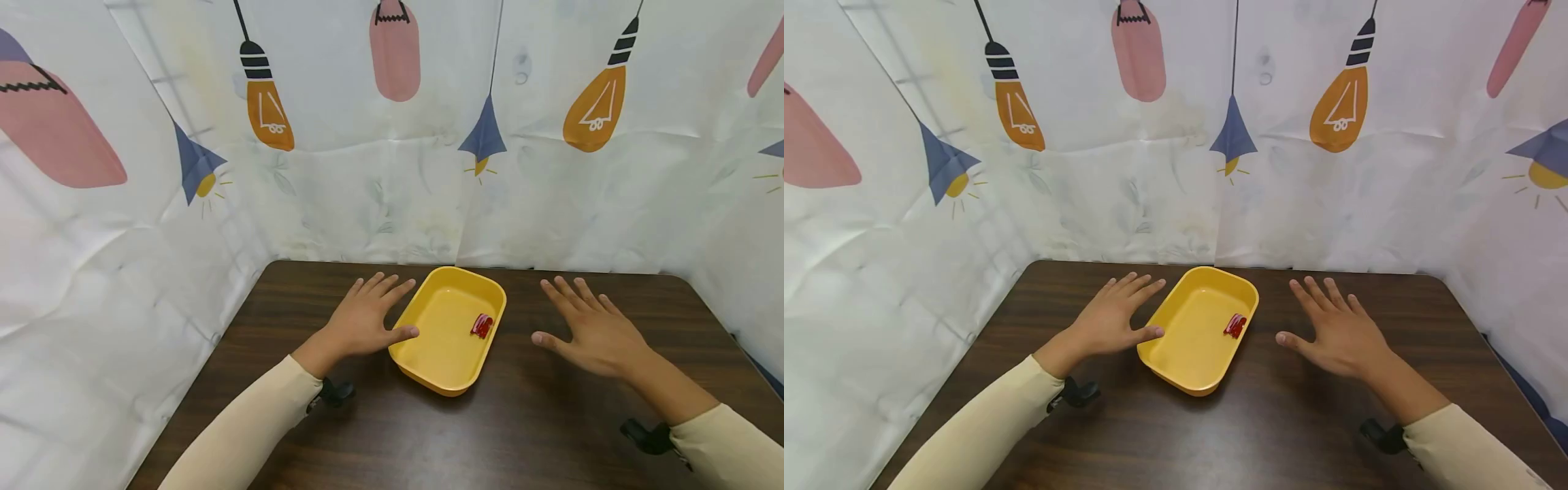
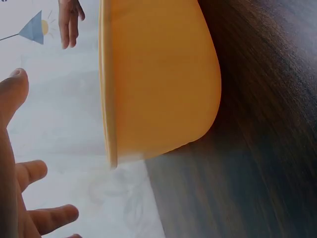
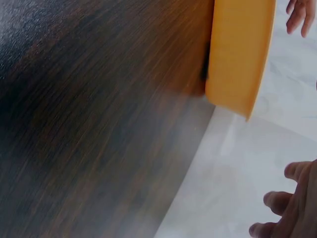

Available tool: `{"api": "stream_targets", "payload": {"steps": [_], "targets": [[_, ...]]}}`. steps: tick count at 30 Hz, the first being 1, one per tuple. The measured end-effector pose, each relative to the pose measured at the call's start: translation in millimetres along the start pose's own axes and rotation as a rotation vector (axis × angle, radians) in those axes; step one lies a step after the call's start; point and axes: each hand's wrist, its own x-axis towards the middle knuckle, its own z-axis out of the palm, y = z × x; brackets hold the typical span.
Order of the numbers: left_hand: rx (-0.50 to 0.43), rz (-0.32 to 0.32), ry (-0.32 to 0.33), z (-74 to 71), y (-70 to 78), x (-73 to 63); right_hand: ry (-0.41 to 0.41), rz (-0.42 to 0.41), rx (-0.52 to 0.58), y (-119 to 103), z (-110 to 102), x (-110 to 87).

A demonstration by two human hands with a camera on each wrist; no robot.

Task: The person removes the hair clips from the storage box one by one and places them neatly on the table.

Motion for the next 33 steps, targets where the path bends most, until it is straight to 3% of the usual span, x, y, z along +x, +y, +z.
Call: {"api": "stream_targets", "payload": {"steps": [15, 33], "targets": [[-0.028, 0.027, -0.025, 6.6, 8.9, 10.3, 0.009, -0.020, 0.017, -8.0, 17.5, 9.6], [-0.056, 0.064, -0.032, 3.3, 14.4, 22.7, 0.003, -0.041, 0.069, -20.1, 36.3, 28.7]]}}
